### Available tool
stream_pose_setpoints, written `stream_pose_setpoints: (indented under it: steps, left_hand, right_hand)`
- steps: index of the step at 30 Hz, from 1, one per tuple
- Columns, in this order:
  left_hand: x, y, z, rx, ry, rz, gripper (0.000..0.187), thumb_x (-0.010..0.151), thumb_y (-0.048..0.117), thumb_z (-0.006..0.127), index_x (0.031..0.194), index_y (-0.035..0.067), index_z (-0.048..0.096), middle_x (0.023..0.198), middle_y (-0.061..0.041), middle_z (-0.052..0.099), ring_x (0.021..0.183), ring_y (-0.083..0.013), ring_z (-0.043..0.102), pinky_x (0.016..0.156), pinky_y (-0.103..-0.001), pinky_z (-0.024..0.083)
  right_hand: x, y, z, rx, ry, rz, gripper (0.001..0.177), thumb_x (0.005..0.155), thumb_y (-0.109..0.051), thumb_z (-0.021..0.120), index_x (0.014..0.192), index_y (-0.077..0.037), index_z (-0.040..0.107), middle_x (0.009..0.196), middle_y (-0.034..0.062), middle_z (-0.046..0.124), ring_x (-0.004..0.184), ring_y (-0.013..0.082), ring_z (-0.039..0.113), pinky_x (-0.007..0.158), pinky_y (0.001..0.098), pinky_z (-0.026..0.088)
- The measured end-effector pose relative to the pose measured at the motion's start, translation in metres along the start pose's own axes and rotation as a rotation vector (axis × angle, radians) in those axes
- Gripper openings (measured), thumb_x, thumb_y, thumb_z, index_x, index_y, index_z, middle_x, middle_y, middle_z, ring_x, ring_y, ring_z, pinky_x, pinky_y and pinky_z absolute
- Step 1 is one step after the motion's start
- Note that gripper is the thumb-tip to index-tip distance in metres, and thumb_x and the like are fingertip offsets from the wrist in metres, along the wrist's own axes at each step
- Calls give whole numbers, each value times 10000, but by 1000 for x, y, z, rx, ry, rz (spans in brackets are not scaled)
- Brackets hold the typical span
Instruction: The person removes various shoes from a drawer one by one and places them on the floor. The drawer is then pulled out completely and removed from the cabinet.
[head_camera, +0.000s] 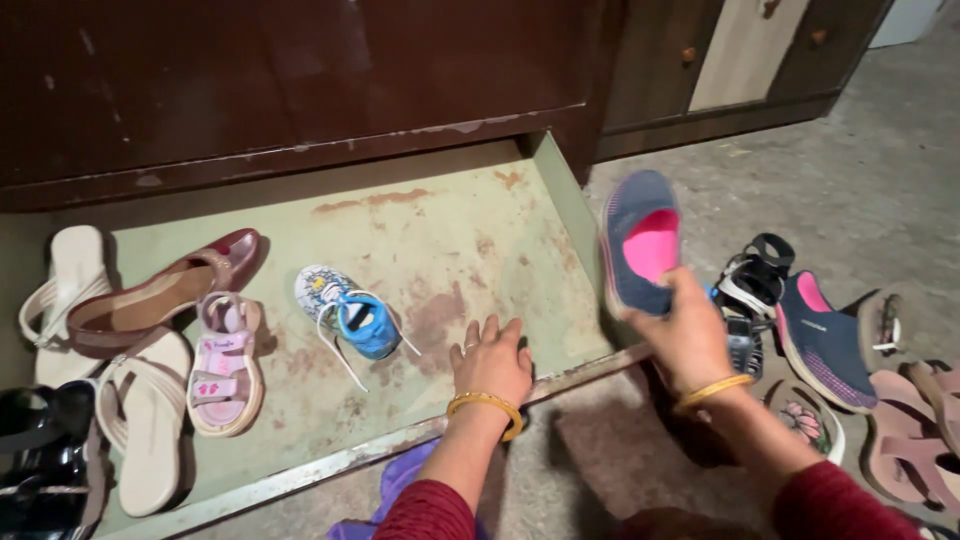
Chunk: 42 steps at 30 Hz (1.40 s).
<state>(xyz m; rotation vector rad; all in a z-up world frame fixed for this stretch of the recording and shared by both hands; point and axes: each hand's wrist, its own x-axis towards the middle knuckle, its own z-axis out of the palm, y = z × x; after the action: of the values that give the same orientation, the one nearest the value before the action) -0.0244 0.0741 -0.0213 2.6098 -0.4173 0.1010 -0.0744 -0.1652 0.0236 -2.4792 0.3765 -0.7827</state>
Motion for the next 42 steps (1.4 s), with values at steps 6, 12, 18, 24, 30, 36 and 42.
stream_pose_setpoints:
  steps: [6, 12, 18, 24, 30, 36, 42]
  left_hand:
    - [-5, 14, 9, 18, -73, -5, 467, 933, 325, 605, 1392, 243, 585, 1589, -90, 383, 1498, -355, 274, 1176, -648, 214]
    - [-8, 20, 12, 23, -71, 8, 450, 921, 309, 617, 1365, 238, 611, 1588, -112, 376, 1505, -359, 254, 1181, -650, 193]
    - [-11, 21, 15, 45, -74, 3, 435, 923, 306, 611, 1355, 251, 620, 1589, -110, 380, 1505, -360, 263, 1181, -656, 193]
    - [-14, 23, 19, 62, -95, 8, 436, 924, 310, 604, 1357, 260, 618, 1590, -112, 369, 1504, -369, 257, 1186, -653, 181]
    - [-14, 14, 10, 87, -121, -28, 448, 928, 315, 606, 1372, 256, 606, 1599, -107, 356, 1512, -357, 239, 1188, -657, 170]
    - [-17, -7, -3, 114, -116, -60, 444, 935, 329, 612, 1374, 262, 598, 1607, -91, 342, 1516, -355, 226, 1186, -658, 171]
    - [-18, -48, -25, 170, -88, -144, 421, 938, 345, 611, 1352, 268, 612, 1598, -74, 366, 1520, -341, 249, 1196, -657, 188]
  right_hand:
    - [6, 122, -52, -214, 102, 174, 753, 691, -358, 921, 1272, -17, 585, 1161, 244, 695, 1050, 394, 684, 893, 482, 537]
    - [-11, 236, -91, -329, 215, 286, 735, 739, -332, 920, 1291, 12, 577, 1206, 281, 680, 1103, 429, 674, 937, 502, 536]
    - [-35, 327, -124, -431, 278, 403, 805, 689, -331, 985, 1288, 49, 605, 1219, 323, 680, 1103, 452, 669, 928, 517, 531]
    - [-71, 393, -118, -73, 280, 282, 784, 639, -252, 921, 1264, 77, 579, 1161, 286, 711, 1028, 397, 713, 915, 454, 557]
    - [-58, 370, -111, -427, 192, 456, 837, 684, -342, 935, 1380, -43, 581, 1300, 332, 645, 1111, 463, 688, 938, 509, 564]
    - [-8, 243, -57, -473, 164, 275, 899, 755, -300, 811, 1594, -214, 501, 1537, 212, 514, 1356, 441, 530, 1036, 564, 474]
    - [7, 56, 30, -45, 96, -97, 691, 766, -178, 777, 1415, -123, 545, 1421, 229, 563, 1298, 430, 529, 1067, 492, 449]
